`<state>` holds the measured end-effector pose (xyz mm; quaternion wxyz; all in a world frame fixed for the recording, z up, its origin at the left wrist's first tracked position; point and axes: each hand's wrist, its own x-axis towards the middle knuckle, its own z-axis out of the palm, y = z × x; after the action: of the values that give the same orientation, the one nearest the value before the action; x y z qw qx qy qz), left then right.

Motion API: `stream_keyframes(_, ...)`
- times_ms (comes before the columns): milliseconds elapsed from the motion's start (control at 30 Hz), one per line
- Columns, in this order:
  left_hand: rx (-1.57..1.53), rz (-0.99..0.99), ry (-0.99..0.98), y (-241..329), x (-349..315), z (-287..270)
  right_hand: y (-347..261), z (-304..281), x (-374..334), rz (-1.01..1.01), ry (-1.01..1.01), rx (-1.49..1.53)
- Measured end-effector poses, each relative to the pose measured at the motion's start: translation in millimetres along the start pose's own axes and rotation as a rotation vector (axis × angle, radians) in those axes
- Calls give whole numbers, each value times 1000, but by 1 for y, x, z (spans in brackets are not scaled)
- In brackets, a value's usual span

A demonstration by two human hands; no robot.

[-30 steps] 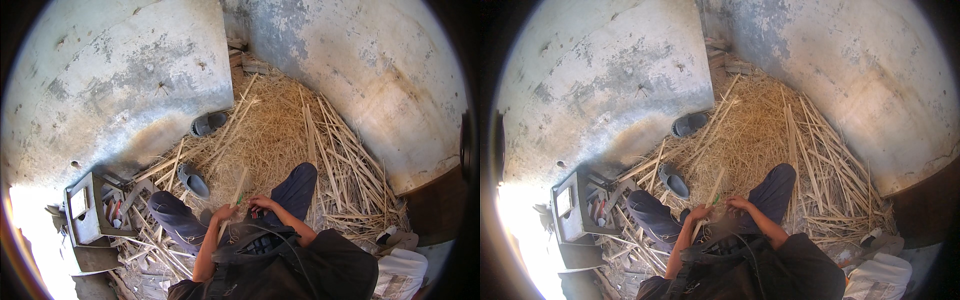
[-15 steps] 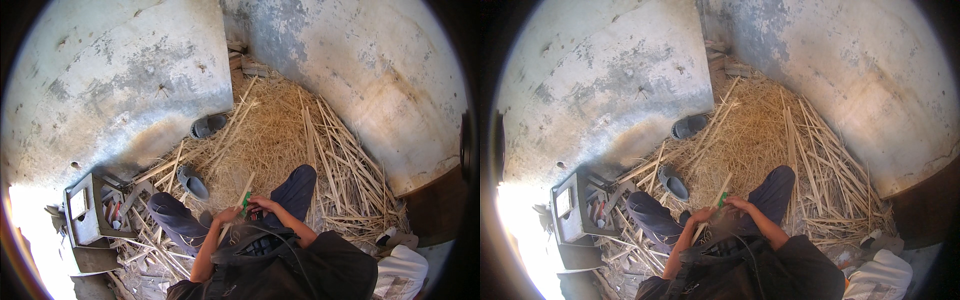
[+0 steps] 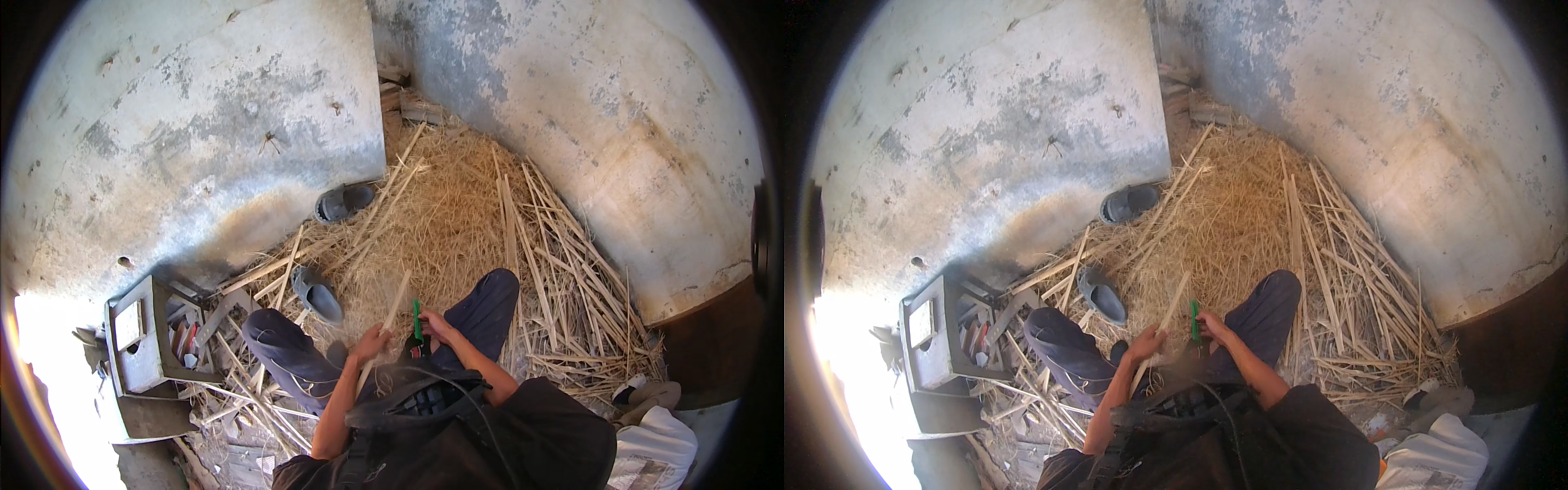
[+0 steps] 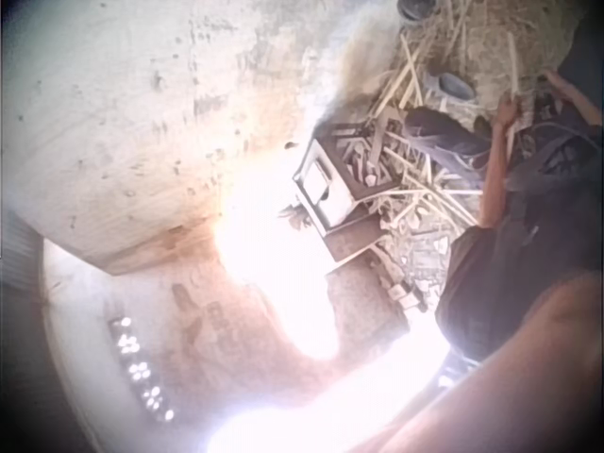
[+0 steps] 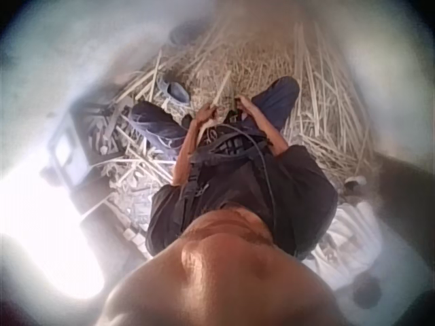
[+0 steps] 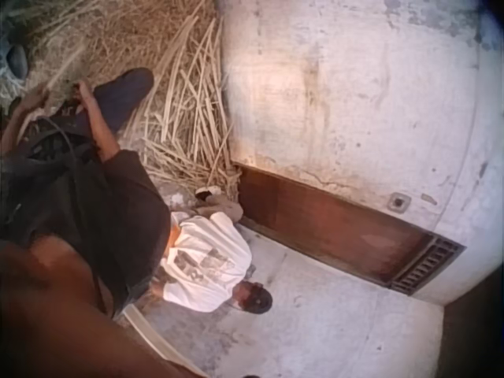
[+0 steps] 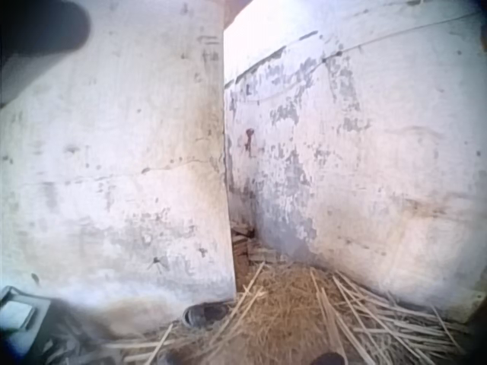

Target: The person sits on a floor covered with straw and peels a long, thin bamboo stick using a green utility knife. They hold the stick with their left hand and scrape the outer layer with the knife in their right hand, creating long, thin shavings that fall to the ground.

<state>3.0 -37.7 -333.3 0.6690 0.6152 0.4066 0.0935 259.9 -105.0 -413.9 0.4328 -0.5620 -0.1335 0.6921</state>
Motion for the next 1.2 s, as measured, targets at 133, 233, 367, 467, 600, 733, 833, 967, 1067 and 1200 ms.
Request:
stream_keyframes(133, -90, -28, -13, -3, 1, -2, -8, 11, -9, -106, -70, -23)
stream_keyframes(233, -167, -31, -26, 9, -1, 2, -11, 10, -6, -215, -21, -103)
stream_keyframes(367, -233, 0, -63, 9, -2, 0, -31, 30, -19, -337, -19, -408)
stream_keyframes(467, -235, 25, -75, 7, -1, -1, -51, 47, -43, -678, 80, -901)
stream_keyframes(600, -252, 9, -52, 20, -9, 3, -64, 51, -55, -643, 129, -1063)
stream_keyframes(733, -278, -2, -73, 23, -12, 4, -66, 50, -52, -706, 200, -1079)
stream_keyframes(833, -266, 25, -111, 18, -10, 1, -74, 50, -50, -756, 202, -1085)
stream_keyframes(967, -250, 27, -116, 26, -15, 0, -84, 47, -50, -799, 171, -1126)
stream_keyframes(1067, -255, 28, -122, 35, -20, -2, -89, 46, -47, -756, 158, -1133)
stream_keyframes(1200, -217, 37, -113, 38, -20, -4, -91, 47, -41, -798, 174, -1152)
